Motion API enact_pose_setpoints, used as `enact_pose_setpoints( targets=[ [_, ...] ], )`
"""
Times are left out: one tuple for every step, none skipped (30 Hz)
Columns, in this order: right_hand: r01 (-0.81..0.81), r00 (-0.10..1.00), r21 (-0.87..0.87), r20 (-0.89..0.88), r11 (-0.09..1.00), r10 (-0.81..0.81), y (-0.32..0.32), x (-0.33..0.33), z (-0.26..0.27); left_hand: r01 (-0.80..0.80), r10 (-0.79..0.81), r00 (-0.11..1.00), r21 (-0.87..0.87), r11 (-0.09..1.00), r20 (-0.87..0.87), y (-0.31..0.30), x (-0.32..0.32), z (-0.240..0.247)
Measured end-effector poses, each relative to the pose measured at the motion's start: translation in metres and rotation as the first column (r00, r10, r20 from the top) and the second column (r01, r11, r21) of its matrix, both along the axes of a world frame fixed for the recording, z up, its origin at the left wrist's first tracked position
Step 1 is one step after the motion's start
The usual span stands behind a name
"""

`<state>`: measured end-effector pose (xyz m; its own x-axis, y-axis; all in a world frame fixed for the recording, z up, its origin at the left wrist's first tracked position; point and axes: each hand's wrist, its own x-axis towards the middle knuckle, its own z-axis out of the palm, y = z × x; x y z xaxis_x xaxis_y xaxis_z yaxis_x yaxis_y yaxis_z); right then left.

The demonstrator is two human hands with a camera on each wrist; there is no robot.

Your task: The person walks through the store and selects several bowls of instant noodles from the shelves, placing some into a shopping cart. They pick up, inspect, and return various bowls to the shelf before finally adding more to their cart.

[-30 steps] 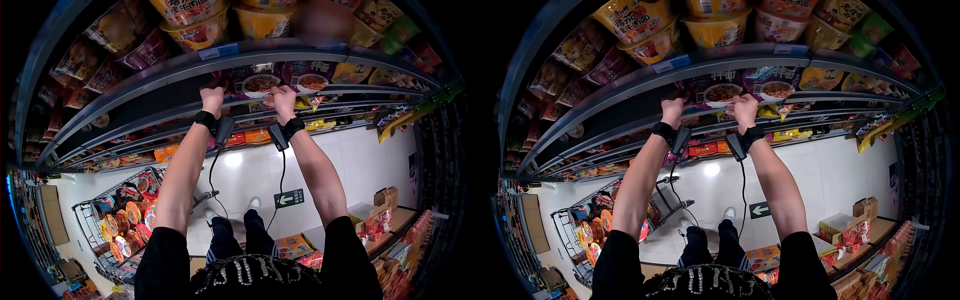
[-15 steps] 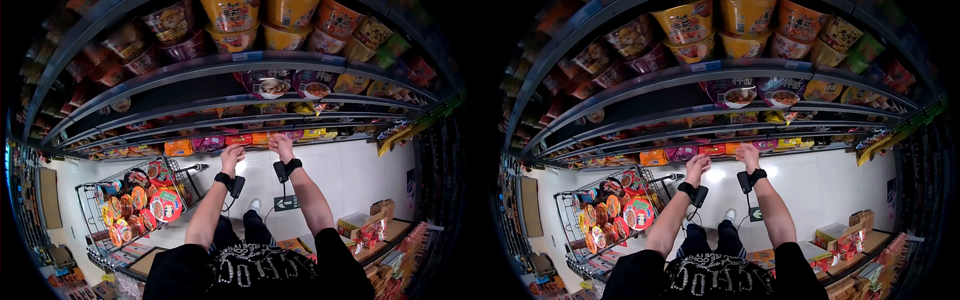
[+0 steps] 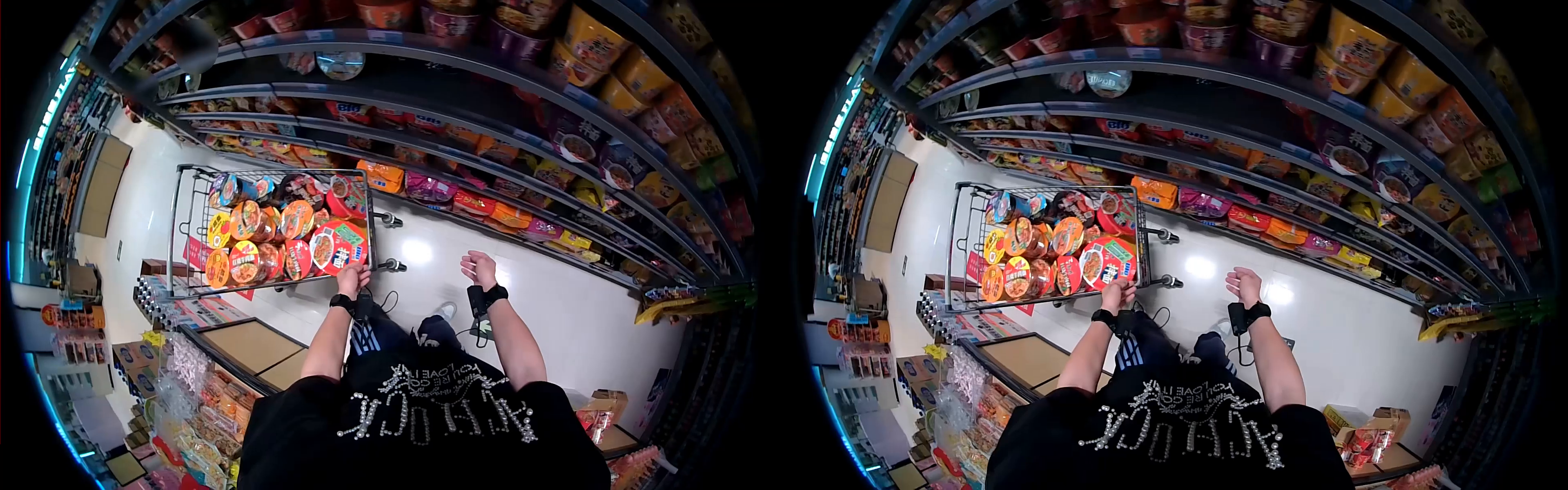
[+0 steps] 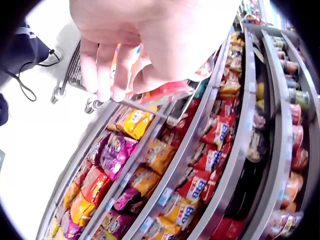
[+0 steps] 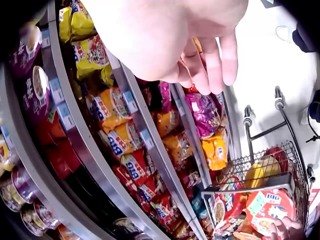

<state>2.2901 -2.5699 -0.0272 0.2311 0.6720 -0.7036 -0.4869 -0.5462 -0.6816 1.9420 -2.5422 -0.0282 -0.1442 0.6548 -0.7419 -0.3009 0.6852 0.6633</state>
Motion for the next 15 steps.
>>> enact_pose_setpoints(
  targets=[
    [-0.008, 1.0, -0.008, -0.001, 1.0, 0.008, 0.005, -0.016, 0.003, -0.043, 0.043, 0.999, -0.009, 0.999, -0.011, 0.002, -0.014, 0.002],
    [-0.017, 1.0, -0.007, 0.002, 1.0, 0.017, 0.011, -0.032, 0.003, -0.052, 0.052, 0.999, -0.008, 0.999, -0.008, 0.005, -0.028, -0.001],
    [-0.039, 0.999, -0.014, -0.005, 0.999, 0.039, 0.014, -0.049, 0.002, -0.058, 0.058, 0.998, -0.009, 0.998, 0.011, 0.008, -0.04, -0.005],
    [-0.059, 0.998, -0.021, -0.012, 0.998, 0.059, 0.017, -0.068, 0.001, -0.061, 0.062, 0.998, -0.012, 0.998, 0.03, 0.012, -0.053, -0.01],
    [-0.075, 0.997, -0.026, -0.015, 0.997, 0.075, 0.021, -0.088, -0.001, -0.062, 0.063, 0.997, -0.02, 0.998, 0.04, 0.015, -0.063, -0.008],
    [-0.069, 0.998, -0.035, -0.015, 0.997, 0.068, 0.024, -0.11, -0.003, -0.064, 0.064, 0.996, -0.011, 0.998, 0.062, 0.018, -0.076, -0.019],
    [-0.097, 0.995, -0.048, -0.023, 0.994, 0.096, 0.028, -0.133, -0.006, -0.065, 0.066, 0.996, -0.018, 0.998, 0.055, 0.022, -0.088, -0.023],
    [-0.124, 0.992, -0.061, -0.031, 0.99, 0.122, 0.032, -0.155, -0.008, -0.064, 0.066, 0.997, -0.026, 0.998, 0.049, 0.028, -0.099, -0.027],
    [-0.122, 0.99, -0.069, -0.085, 0.99, 0.116, 0.034, -0.178, -0.012, -0.056, 0.056, 0.997, 0.01, 0.998, 0.056, 0.035, -0.113, -0.038],
    [-0.139, 0.981, -0.096, -0.151, 0.986, 0.124, 0.037, -0.201, -0.017, -0.041, 0.041, 0.997, -0.007, 0.999, 0.059, 0.041, -0.126, -0.048],
    [-0.139, 0.979, -0.088, -0.164, 0.986, 0.123, 0.038, -0.225, -0.024, -0.065, 0.062, 0.995, 0.042, 0.997, 0.072, 0.052, -0.135, -0.045],
    [-0.141, 0.976, -0.08, -0.179, 0.987, 0.125, 0.038, -0.246, -0.03, -0.092, 0.084, 0.993, 0.089, 0.992, 0.086, 0.063, -0.141, -0.038],
    [-0.158, 0.977, -0.09, -0.16, 0.983, 0.142, 0.037, -0.265, -0.036, -0.044, 0.038, 0.998, 0.114, 0.992, 0.056, 0.074, -0.144, -0.032],
    [-0.174, 0.977, -0.099, -0.141, 0.98, 0.159, 0.037, -0.282, -0.041, 0.033, -0.038, 0.999, 0.126, 0.992, 0.039, 0.085, -0.148, -0.035],
    [-0.14, 0.98, -0.164, -0.162, 0.976, 0.114, 0.038, -0.297, -0.043, 0.142, -0.146, 0.989, 0.128, 0.982, 0.02, 0.096, -0.148, -0.036]
  ],
)
